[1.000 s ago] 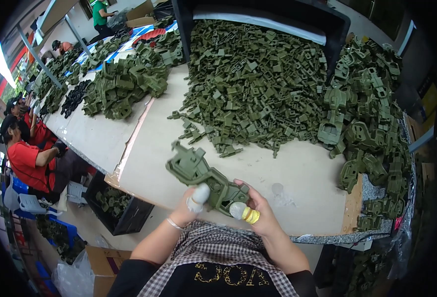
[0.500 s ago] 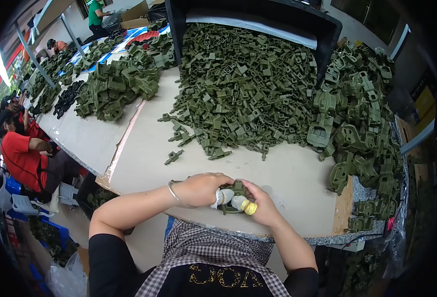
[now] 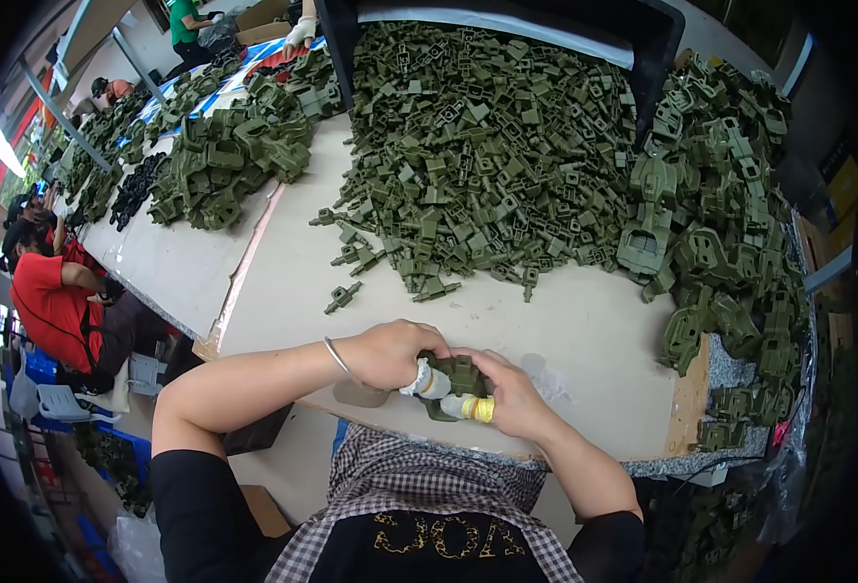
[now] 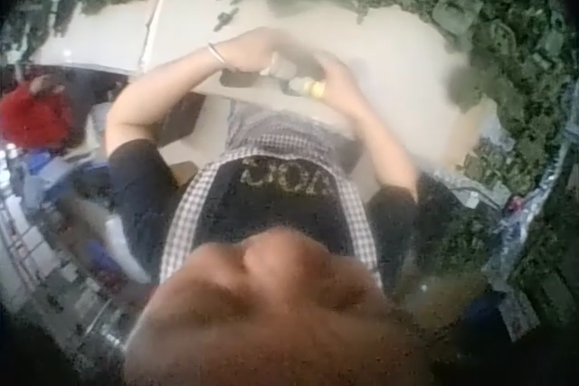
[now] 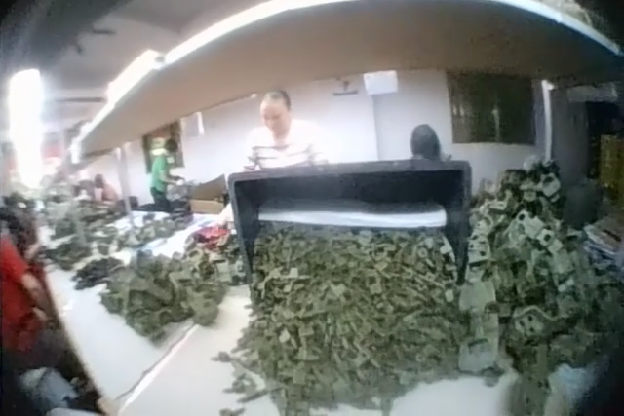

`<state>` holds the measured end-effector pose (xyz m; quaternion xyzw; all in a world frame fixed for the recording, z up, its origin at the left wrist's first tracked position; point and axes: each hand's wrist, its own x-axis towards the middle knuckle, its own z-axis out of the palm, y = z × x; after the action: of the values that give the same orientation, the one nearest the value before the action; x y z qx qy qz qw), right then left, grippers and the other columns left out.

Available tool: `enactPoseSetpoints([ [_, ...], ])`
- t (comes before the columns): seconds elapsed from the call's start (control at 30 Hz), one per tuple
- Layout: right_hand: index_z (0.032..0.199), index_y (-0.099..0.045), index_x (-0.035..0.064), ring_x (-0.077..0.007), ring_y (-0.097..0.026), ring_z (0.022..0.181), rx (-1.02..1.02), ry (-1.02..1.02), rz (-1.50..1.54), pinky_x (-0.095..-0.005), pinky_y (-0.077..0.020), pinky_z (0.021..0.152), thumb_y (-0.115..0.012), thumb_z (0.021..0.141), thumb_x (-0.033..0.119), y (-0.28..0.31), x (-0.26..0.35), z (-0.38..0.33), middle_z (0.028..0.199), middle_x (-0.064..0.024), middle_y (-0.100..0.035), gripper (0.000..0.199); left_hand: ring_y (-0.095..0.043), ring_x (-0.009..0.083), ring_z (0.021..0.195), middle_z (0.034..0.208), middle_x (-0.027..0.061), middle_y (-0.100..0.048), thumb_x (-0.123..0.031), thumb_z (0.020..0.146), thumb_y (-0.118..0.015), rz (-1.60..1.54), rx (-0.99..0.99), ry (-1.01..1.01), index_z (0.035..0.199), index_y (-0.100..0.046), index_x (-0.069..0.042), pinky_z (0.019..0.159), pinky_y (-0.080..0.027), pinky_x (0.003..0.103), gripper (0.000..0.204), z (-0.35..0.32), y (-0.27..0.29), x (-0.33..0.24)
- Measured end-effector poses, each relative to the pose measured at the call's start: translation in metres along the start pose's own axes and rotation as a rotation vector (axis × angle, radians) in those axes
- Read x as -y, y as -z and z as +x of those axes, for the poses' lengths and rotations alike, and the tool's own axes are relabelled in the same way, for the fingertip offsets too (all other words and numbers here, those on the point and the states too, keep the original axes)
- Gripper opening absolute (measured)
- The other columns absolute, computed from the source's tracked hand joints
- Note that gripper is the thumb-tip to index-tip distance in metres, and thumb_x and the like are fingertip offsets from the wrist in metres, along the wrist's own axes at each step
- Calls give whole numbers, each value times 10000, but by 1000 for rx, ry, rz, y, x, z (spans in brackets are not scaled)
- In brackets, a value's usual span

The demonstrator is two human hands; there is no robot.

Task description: The person assembles green plastic toy tank components by hand, snapping them together at a factory assembly table.

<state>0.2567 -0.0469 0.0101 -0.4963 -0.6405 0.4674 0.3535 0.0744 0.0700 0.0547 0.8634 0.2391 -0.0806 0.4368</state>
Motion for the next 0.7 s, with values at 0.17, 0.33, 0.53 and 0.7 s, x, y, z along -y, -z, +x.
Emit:
enactPoseSetpoints([
  [0.17,1229,-448,61,-170,-510,1038,47,-53,80,-294,-412,884,-677,709,42,6,-2,4,1132,-91,-514,569,-535,274,992,1088,156,-543,-197,727,-639,-33,90,1,1091,-531,-15,872,-410,329,421,4,4,7],
  [0.33,1252,-414,41,-162,-533,1008,87,-199,179,-284,-414,877,-667,717,30,46,1,-1,1124,-97,-546,591,-419,304,1148,1222,175,-438,-300,795,-614,144,-186,-267,1267,-377,-34,973,-333,356,591,-36,28,23],
  [0.53,1219,-418,-3,-235,-479,1072,-308,41,-110,-333,-407,883,-698,731,184,43,8,-7,1143,-127,-498,593,-463,203,1125,1203,125,-470,-180,800,-628,-429,-380,-19,1270,-379,-30,953,-353,301,552,-57,-31,50],
  [0.7,1172,-452,7,-298,-478,990,-233,376,-685,-385,-420,836,-661,711,190,-1,58,21,1078,-136,-486,538,-458,198,1108,1186,104,-458,-118,818,-588,-460,-485,-151,1265,-386,-30,957,-344,300,498,-45,-52,45],
])
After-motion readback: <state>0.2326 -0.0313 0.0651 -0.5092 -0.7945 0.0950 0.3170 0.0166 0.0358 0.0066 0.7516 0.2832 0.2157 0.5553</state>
